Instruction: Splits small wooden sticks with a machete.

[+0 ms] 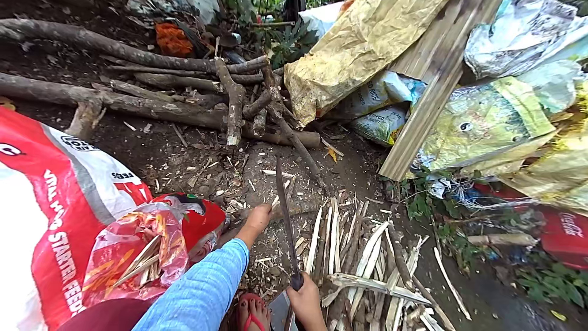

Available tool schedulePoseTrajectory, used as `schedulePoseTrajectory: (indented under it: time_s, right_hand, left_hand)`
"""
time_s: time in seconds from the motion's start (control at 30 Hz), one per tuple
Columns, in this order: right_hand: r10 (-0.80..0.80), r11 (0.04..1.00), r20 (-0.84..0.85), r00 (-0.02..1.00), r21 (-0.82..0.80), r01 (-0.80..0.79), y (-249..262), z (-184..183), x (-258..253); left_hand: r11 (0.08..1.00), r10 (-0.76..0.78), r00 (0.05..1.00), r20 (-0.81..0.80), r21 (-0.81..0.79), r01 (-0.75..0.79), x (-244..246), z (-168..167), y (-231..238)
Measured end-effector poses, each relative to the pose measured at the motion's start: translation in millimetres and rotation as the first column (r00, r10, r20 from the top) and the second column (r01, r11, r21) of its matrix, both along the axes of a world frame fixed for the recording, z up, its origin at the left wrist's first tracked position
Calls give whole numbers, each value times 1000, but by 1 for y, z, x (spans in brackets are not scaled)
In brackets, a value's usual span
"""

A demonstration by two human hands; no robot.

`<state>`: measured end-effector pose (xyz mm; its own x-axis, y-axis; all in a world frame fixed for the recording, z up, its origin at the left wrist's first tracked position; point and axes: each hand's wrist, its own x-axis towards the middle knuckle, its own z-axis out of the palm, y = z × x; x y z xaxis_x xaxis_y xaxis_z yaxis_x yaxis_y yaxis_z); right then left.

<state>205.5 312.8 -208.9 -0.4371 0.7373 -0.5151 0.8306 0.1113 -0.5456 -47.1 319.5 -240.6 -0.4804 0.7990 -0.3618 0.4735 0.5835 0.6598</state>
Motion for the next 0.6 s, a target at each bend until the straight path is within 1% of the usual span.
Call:
schedulePoseTrajectory:
  time_s: [0.07,0.13,0.23,0.37,0.4,0.5,0.6]
  right_hand:
    - [1,1000,18,1000,-26,-1,3,1,-3]
    - [-5,999,-6,1000,-38,5,3,3,-2]
    - [-41,997,-111,993,-64,34,0,-2,3]
    - [-191,954,-252,949,-275,119,-8,-1,5]
    - [-188,956,-246,951,-266,120,-9,-1,5]
    - [-70,996,-151,986,-55,63,-9,4,8]
    - [-25,997,-148,989,66,35,-11,11,7]
  left_hand:
    - [1000,-6,1000,3,-6,6,-1,2,1]
    - [1000,-17,1000,9,-5,17,-4,2,0]
    - [1000,-28,1000,2,12,28,-6,0,0]
    - [999,-40,999,-12,7,40,-6,-2,-1]
    - [999,-47,999,-13,-1,47,-7,-2,0]
    - [999,-44,999,1,-11,44,-7,0,0]
    - [999,-37,999,-6,-27,36,-7,-1,2]
